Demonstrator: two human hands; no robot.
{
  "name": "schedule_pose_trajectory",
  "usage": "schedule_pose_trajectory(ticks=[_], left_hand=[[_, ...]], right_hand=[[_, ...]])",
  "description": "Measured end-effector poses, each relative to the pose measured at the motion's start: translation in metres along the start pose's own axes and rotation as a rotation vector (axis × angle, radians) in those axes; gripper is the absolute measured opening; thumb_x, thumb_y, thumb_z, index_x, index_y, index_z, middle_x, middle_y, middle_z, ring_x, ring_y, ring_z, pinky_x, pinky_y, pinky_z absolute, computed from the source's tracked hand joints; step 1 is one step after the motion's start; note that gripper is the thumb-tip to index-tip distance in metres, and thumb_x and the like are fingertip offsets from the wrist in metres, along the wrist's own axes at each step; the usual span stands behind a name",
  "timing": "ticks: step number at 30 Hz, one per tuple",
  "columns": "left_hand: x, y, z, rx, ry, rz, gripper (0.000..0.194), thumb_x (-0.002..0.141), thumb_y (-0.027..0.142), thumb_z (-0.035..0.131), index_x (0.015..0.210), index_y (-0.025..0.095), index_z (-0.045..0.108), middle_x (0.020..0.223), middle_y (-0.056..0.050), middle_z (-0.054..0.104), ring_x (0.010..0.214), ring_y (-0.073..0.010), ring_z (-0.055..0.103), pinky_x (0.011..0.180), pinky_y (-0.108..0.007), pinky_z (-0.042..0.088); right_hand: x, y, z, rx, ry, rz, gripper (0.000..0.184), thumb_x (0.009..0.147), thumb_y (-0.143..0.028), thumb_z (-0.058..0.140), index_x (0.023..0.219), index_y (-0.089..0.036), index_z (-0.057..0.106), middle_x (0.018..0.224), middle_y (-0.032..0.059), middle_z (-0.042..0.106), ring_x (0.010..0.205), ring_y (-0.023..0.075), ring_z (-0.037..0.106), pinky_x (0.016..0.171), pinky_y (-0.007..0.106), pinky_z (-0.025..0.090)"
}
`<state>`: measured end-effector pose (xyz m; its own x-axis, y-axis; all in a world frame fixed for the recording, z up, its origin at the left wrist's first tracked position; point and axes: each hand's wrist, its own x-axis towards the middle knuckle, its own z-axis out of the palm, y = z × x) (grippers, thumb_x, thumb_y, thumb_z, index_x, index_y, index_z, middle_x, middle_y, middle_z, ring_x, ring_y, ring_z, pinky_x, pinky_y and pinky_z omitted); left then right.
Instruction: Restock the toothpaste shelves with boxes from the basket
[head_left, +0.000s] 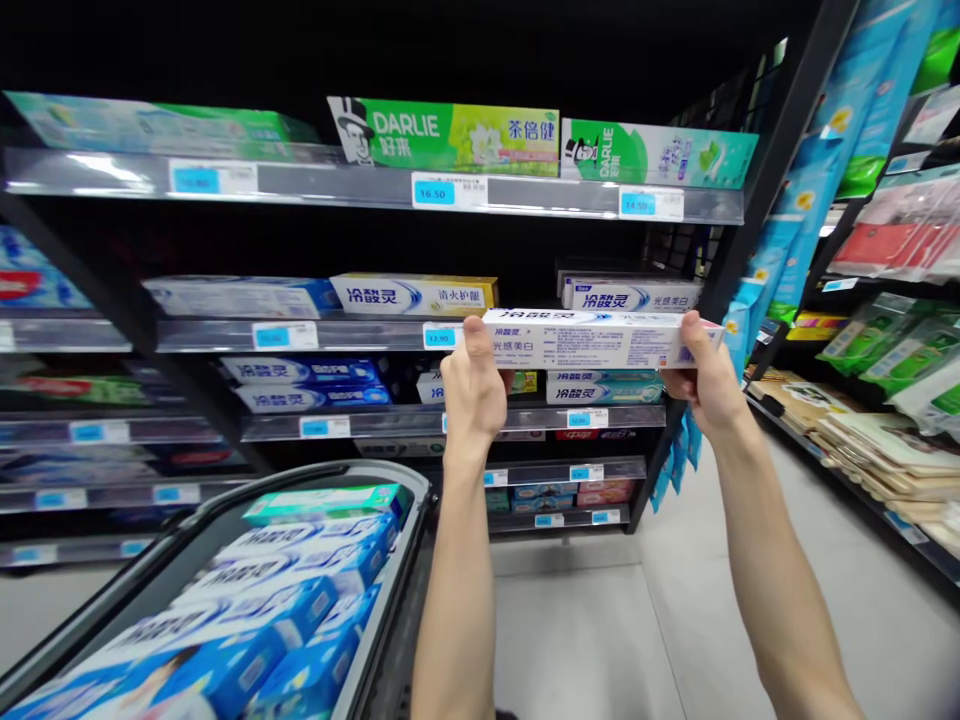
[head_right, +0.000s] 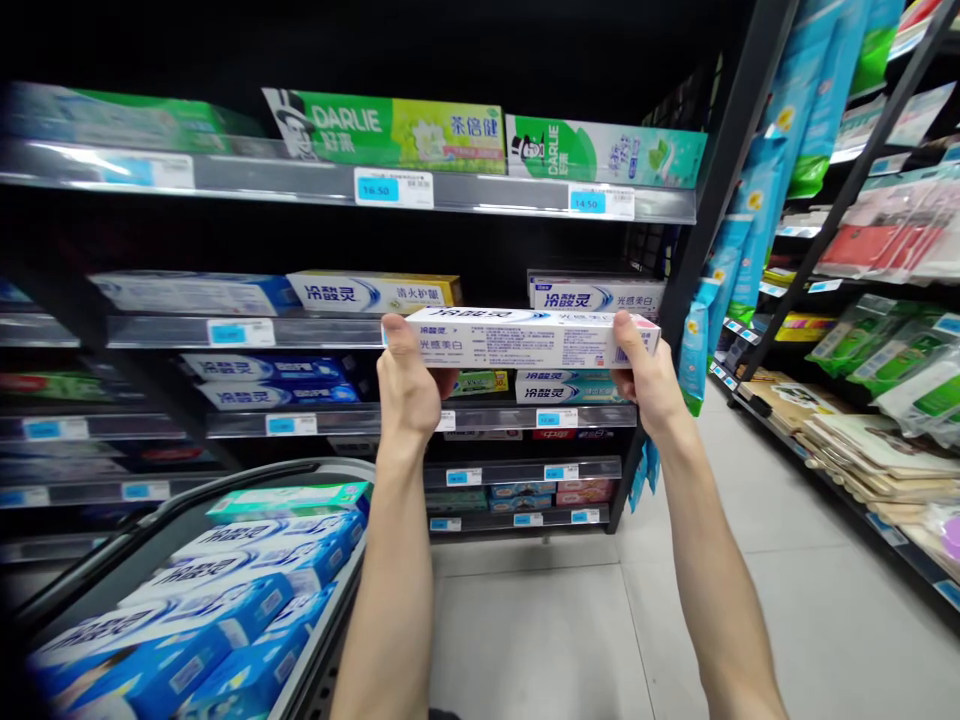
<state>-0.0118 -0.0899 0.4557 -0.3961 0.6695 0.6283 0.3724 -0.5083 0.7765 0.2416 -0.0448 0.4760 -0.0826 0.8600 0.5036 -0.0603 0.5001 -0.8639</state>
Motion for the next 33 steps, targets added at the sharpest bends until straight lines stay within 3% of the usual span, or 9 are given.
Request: schedule_pose_trajectory(ticks=[7,18,23,26,29,33], left_hand=[[-0.002,0.012,0.000,-0.027,-0.016,-0.068,0.091,0.089,0.093,0.011,0.082,0.020,0.064,0.059,-0.005,0.054,0.059,-0.0208,0.063,0.048,-0.029,0.046],[-0.004,0.018,0.000,-0.043,-0.029,-0.081,0.097,0.089,0.093,0.011,0.097,0.018,0.071,0.069,-0.009,0.062,0.068,-0.0252,0.067,0.055,-0.033,0.049],[-0.004,0.019,0.000,-0.050,-0.026,-0.079,0.099,0.087,0.094,0.009,0.097,0.018,0.071,0.067,-0.008,0.061,0.066,-0.0232,0.066,0.052,-0.031,0.047],[-0.004,0.017,0.001,-0.059,-0.027,-0.068,0.097,0.087,0.095,0.013,0.099,0.018,0.071,0.071,-0.010,0.063,0.070,-0.0246,0.068,0.054,-0.032,0.049],[-0.004,0.015,0.004,-0.042,-0.013,-0.066,0.094,0.089,0.093,0.015,0.103,0.018,0.071,0.075,-0.011,0.065,0.075,-0.0262,0.069,0.060,-0.034,0.053],[-0.002,0.010,0.007,0.023,0.007,-0.060,0.092,0.091,0.091,0.014,0.100,0.020,0.071,0.074,-0.010,0.066,0.076,-0.0266,0.068,0.064,-0.035,0.053]], right_hand=[[0.003,0.008,-0.001,-0.088,-0.025,-0.020,0.066,0.080,-0.092,0.056,0.085,-0.025,0.057,0.056,-0.0028,0.044,0.041,0.0088,0.036,0.038,0.025,0.024],[0.004,0.011,-0.003,-0.084,-0.001,0.014,0.064,0.080,-0.089,0.060,0.091,-0.026,0.063,0.059,0.0021,0.056,0.049,0.0168,0.056,0.039,0.029,0.038],[0.002,0.010,0.000,-0.067,0.015,0.017,0.067,0.082,-0.089,0.058,0.100,-0.025,0.065,0.069,0.0048,0.064,0.055,0.0196,0.062,0.040,0.030,0.042],[0.002,0.007,0.000,-0.034,-0.045,0.055,0.065,0.082,-0.086,0.060,0.105,-0.026,0.066,0.077,0.0065,0.070,0.058,0.0198,0.066,0.040,0.028,0.043],[0.002,0.005,0.001,0.013,-0.093,0.086,0.066,0.080,-0.084,0.062,0.113,-0.027,0.068,0.083,0.0079,0.074,0.065,0.0233,0.072,0.043,0.029,0.048],[0.003,0.004,0.003,0.054,-0.028,0.082,0.072,0.079,-0.087,0.062,0.115,-0.025,0.069,0.084,0.0086,0.076,0.071,0.0271,0.076,0.050,0.035,0.059]])
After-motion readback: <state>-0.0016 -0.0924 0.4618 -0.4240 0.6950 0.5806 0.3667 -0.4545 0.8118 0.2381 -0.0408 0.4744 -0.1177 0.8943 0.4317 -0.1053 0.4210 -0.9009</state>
